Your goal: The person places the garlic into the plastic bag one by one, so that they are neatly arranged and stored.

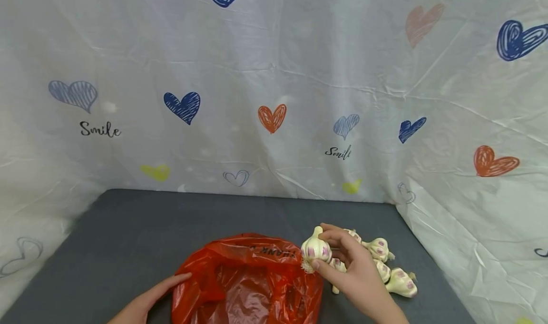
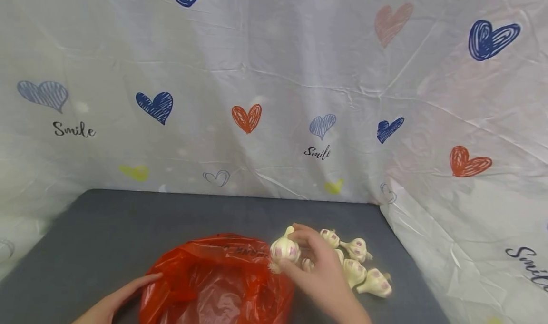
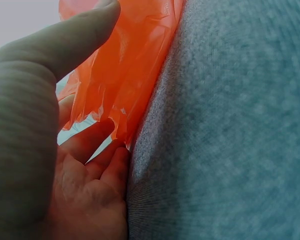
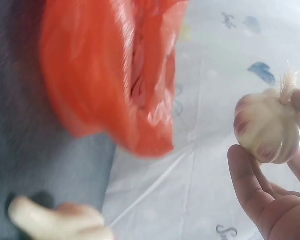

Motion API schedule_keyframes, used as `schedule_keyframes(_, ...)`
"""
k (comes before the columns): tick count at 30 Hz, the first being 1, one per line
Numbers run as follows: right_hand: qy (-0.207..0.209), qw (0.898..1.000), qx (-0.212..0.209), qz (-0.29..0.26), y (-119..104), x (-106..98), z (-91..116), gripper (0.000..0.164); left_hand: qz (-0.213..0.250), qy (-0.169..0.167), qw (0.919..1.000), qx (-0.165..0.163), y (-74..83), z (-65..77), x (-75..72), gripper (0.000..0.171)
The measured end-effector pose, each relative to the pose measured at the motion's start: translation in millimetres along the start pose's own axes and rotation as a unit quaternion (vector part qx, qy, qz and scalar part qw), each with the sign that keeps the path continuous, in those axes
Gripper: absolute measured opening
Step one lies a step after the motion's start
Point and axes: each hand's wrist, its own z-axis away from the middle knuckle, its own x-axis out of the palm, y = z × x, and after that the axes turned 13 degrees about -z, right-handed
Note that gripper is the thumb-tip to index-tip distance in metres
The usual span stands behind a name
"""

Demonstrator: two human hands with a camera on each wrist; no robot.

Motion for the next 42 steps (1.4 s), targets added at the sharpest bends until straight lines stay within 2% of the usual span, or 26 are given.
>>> schedule_keyframes(4,-0.020,1.000,0.008,-0.022,1,12,-2,0.041,-0.005,-0.007,0.9999,-0.012,-1.8,-1.4,0.9,0.082)
schedule_keyframes(8,-0.038,0.998,0.029,-0.035,2,25,-2,0.043,-0.005,-0.008,0.9999,-0.011,-1.3,-3.0,-0.2,0.082)
schedule_keyframes(12,-0.049,0.997,0.037,-0.048,3,37,0,0.043,0.014,-0.010,0.9998,0.008,9.8,-5.0,-6.6,0.082)
schedule_keyframes(16,-0.072,0.992,0.065,-0.078,4,48,4,0.041,0.020,-0.016,0.9997,0.001,20.1,-4.2,-13.4,0.081)
schedule_keyframes(19,-0.107,0.986,0.076,-0.104,7,55,7,0.040,0.018,-0.025,0.9993,-0.024,10.8,-1.9,-13.1,0.078)
schedule_keyframes(23,-0.162,0.978,0.040,-0.123,14,63,6,0.039,0.023,-0.036,0.9976,-0.054,-10.4,0.1,-9.9,0.076)
schedule_keyframes(26,-0.192,0.971,0.047,-0.136,19,68,4,0.040,0.028,-0.040,0.9978,-0.045,-23.7,2.5,-7.1,0.073)
schedule_keyframes(29,-0.210,0.963,0.086,-0.144,22,72,3,0.042,0.045,-0.046,0.9979,-0.008,-32.9,3.5,-4.2,0.068)
schedule_keyframes(32,-0.219,0.957,0.117,-0.152,24,73,3,0.043,0.061,-0.053,0.9967,0.003,-33.8,2.4,-2.5,0.066)
schedule_keyframes(36,-0.229,0.947,0.139,-0.175,26,73,3,0.040,0.048,-0.046,0.9965,-0.050,-27.0,0.6,-1.4,0.066)
schedule_keyframes(38,-0.233,0.945,0.145,-0.180,27,72,2,0.039,0.034,-0.039,0.9965,-0.066,-25.1,-0.6,-0.6,0.067)
schedule_keyframes(40,-0.235,0.944,0.146,-0.180,29,72,2,0.039,0.025,-0.032,0.9974,-0.060,-25.2,-2.0,0.1,0.068)
schedule_keyframes(42,-0.239,0.944,0.146,-0.177,33,72,2,0.039,0.020,-0.028,0.9989,-0.032,-27.1,-3.4,0.7,0.068)
